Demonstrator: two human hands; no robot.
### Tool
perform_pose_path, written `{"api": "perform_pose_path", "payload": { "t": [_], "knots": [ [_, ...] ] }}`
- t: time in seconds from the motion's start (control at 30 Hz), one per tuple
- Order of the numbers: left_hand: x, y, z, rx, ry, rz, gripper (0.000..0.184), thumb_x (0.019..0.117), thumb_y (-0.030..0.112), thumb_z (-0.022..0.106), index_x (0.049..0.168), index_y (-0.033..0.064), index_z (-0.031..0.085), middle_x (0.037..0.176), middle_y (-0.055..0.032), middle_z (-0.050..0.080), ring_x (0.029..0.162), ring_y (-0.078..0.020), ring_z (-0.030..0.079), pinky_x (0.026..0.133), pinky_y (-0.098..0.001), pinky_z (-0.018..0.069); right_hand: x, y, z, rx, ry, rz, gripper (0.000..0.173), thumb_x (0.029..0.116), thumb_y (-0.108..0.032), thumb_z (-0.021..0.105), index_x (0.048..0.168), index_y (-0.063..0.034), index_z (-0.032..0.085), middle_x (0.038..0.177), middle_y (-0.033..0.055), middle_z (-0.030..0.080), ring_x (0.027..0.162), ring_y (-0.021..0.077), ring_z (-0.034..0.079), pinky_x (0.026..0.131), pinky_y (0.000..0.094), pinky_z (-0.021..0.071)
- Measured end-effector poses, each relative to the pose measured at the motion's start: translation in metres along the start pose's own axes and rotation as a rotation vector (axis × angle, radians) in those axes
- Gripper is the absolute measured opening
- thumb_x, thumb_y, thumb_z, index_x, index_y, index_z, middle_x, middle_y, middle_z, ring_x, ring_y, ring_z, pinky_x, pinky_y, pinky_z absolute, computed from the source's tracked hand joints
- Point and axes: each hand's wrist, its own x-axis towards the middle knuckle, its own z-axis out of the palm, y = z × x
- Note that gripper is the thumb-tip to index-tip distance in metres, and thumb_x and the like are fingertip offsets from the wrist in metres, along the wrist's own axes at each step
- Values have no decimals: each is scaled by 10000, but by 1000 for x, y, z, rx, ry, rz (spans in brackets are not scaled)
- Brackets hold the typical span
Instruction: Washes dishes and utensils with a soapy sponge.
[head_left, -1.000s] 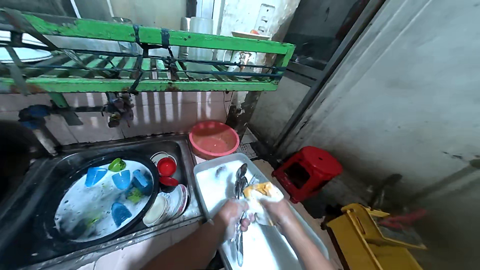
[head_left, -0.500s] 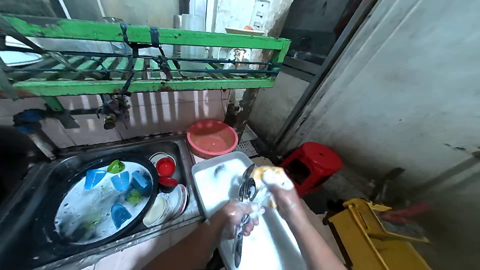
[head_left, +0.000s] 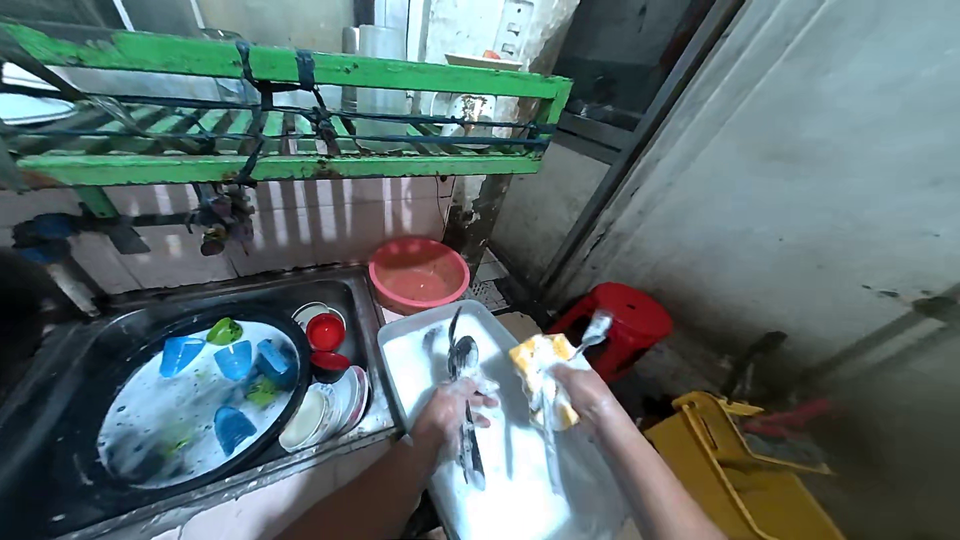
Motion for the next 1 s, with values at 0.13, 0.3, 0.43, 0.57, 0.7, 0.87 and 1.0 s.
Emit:
{"api": "perform_pose_path", "payload": {
  "t": [0.13,0.3,0.43,0.57,0.7,0.87,1.0],
  "knots": [
    [-12,4,7,58,-28,17,328,1095,206,477,1335,4,573,1301,-125,616,1184,-184,594,1005,-365,497,-18,3,10,-397,-369,75,391,1014,-64,576,1382,49,504,1187,207,630,1022,233,635,919,415,527],
    [-3,3,0,181,-68,-18,246,1068,146,524,1249,-13,570,1059,-94,647,947,-140,634,861,-328,540,-24,23,25,-522,-681,57,515,970,-57,637,1444,19,450,1269,199,615,1109,238,639,980,427,523],
    [11,7,-1,-106,84,45,227,1073,96,499,1235,-31,597,1058,-100,693,931,-145,668,844,-301,551,-29,35,16,-543,-781,112,420,933,-85,693,1318,-12,541,1120,115,661,986,169,665,900,383,552],
    [13,11,-5,-292,102,109,247,1079,93,481,1236,-40,617,1234,-161,688,1149,-248,666,968,-398,544,-20,42,2,-477,-609,162,370,983,-10,592,1343,21,512,1108,144,640,956,183,649,868,385,549],
    [10,7,-2,-131,21,61,240,1048,52,536,1263,-42,585,1228,-130,666,1118,-189,650,974,-334,536,-9,32,-10,-393,-547,163,374,997,-8,566,1359,20,481,1066,109,631,897,139,646,814,334,559],
    [6,3,0,57,-80,-14,243,1042,140,577,1239,-2,580,1040,-91,676,935,-149,666,845,-329,566,-15,14,12,-337,-686,129,369,970,38,549,1331,-1,488,1018,67,636,852,102,652,778,303,571],
    [7,1,-6,165,-160,5,206,1045,129,557,1200,-1,596,997,-59,680,904,-115,664,841,-312,563,-9,23,28,-479,-801,107,422,959,11,585,1368,10,479,1113,117,630,951,146,642,857,359,554]
  ]
}}
